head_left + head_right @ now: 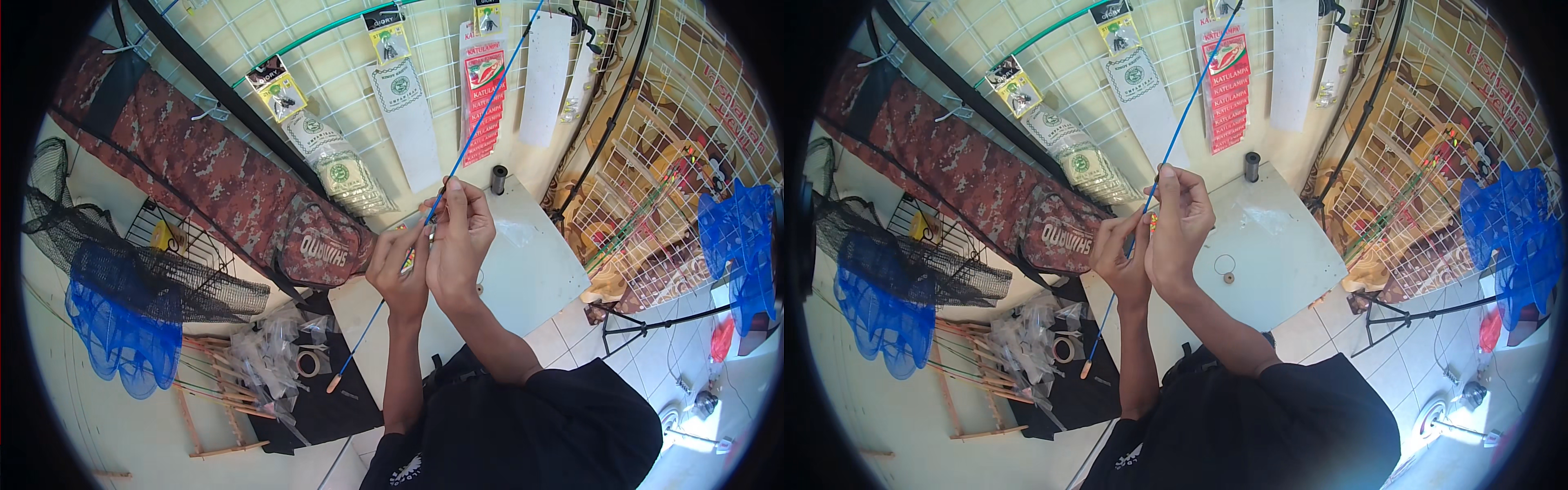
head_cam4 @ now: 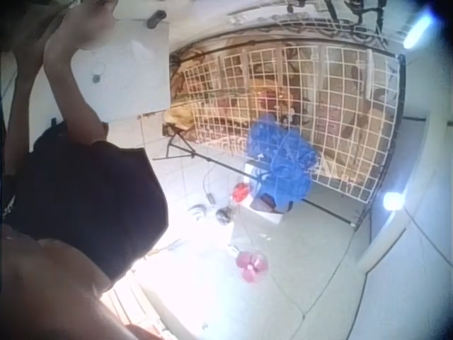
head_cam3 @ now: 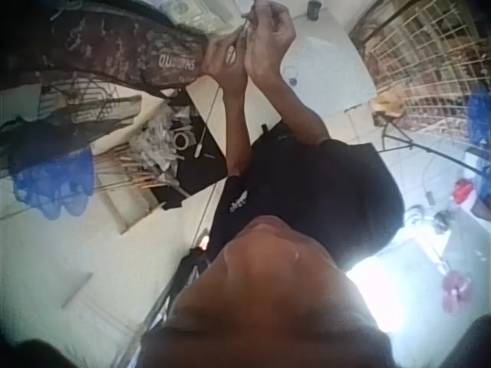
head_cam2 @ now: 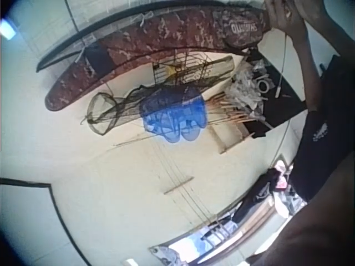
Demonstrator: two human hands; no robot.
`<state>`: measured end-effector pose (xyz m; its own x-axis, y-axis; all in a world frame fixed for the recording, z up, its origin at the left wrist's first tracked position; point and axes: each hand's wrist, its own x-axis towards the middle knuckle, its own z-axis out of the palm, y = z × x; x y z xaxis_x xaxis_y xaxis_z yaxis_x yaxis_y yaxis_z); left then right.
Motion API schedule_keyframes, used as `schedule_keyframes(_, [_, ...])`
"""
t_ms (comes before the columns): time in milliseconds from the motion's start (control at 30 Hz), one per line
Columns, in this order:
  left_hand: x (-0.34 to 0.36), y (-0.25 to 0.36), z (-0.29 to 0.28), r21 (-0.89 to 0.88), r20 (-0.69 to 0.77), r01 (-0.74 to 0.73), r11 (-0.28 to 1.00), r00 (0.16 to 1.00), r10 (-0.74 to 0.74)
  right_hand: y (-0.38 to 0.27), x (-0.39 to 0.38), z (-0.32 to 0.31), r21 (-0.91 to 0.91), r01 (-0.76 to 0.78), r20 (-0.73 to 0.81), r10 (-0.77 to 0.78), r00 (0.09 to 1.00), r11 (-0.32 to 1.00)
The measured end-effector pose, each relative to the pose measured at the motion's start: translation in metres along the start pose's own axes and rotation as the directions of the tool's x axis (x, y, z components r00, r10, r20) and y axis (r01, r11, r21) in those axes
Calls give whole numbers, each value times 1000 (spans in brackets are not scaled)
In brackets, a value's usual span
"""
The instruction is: Manually winding thread or line around a fishing rod section to secure a guide or grip.
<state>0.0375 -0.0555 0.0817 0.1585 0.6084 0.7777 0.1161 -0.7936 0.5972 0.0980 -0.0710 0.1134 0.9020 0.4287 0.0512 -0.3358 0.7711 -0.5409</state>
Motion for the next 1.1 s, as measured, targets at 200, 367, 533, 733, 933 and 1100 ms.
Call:
schedule_keyframes(200, [-1,-2,4,-9,13,21,1000,1000,-21,-2,6,-5,129,-141,46,137,990,981])
schedule_keyframes(367, [-2,-3,4,-30,1,40,999,999,-40,-11,21,-9,14,-142,144,138,980,990])
schedule_keyframes(533, [-5,-4,5,-60,75,87,994,994,-82,-42,46,-6,0,-87,167,86,982,996])
schedule_keyframes(733, [-17,-1,13,-44,150,104,994,984,-97,-75,83,-10,53,28,128,-35,991,998])
schedule_keyframes(933, [-26,1,29,-77,266,174,982,953,-148,-104,119,-27,47,70,154,-76,985,996])
schedule_keyframes(1100, [-4,37,68,-194,322,289,937,922,-217,-112,131,-44,-146,149,194,-120,974,978])
